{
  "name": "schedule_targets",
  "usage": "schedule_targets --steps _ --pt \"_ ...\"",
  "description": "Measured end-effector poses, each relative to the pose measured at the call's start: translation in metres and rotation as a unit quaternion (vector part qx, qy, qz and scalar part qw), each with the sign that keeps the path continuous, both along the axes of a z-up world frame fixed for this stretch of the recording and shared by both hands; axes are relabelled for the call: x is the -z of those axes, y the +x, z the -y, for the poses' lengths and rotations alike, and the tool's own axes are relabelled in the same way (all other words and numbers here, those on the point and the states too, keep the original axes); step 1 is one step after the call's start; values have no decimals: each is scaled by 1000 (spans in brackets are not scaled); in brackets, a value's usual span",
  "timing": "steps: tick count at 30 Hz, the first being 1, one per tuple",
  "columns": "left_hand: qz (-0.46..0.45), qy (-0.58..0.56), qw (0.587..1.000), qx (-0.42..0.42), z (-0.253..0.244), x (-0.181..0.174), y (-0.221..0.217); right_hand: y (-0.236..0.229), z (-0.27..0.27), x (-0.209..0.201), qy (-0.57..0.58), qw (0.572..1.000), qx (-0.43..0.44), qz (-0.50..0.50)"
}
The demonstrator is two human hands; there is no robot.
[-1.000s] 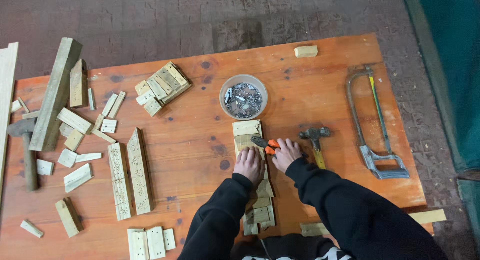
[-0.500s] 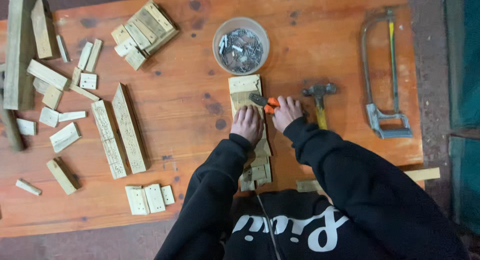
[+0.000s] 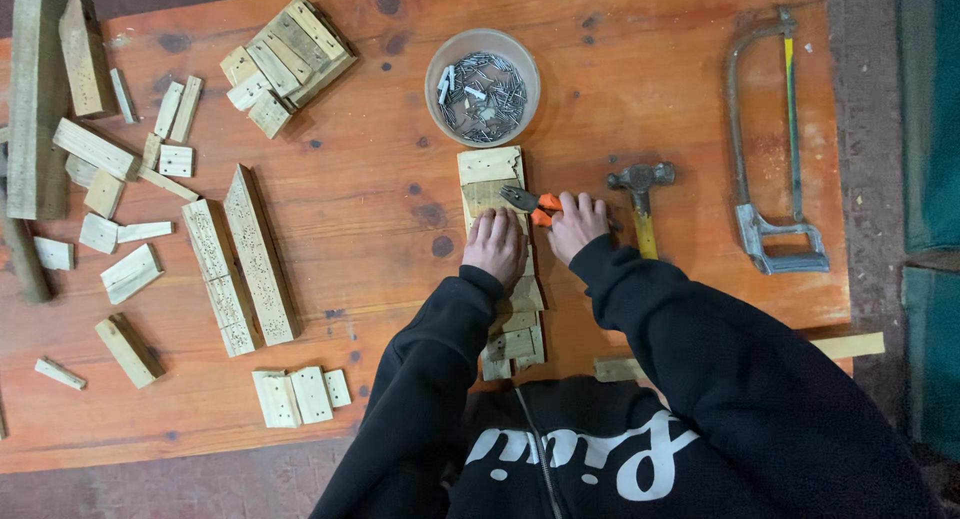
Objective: The person arranges small wooden blocks in a line on a workbench and uses pliers to insert nails into pre-drilled holes in the blocks. The person continues this process for multiple blocks, occasionally picking up new nails from a container.
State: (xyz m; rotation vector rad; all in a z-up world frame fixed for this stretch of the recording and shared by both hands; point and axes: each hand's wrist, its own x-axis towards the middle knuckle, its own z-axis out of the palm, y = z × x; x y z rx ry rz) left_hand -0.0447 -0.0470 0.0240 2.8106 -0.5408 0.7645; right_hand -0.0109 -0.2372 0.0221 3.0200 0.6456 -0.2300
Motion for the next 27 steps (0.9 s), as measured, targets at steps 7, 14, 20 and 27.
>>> schedule_targets --steps 7,14,20,27 --pt "-11 3 1000 9 -1 -4 -3 8 5 16 6 1000 -11 17" --pt "-13 -27 1000 -8 4 -7 -4 24 16 39 36 998 -2 -46" --pt "-14 -33 999 -5 3 -4 -1 17 8 18 14 1000 -5 -17" --pt "6 -38 999 -7 4 -7 0 9 12 64 48 987 -45 146"
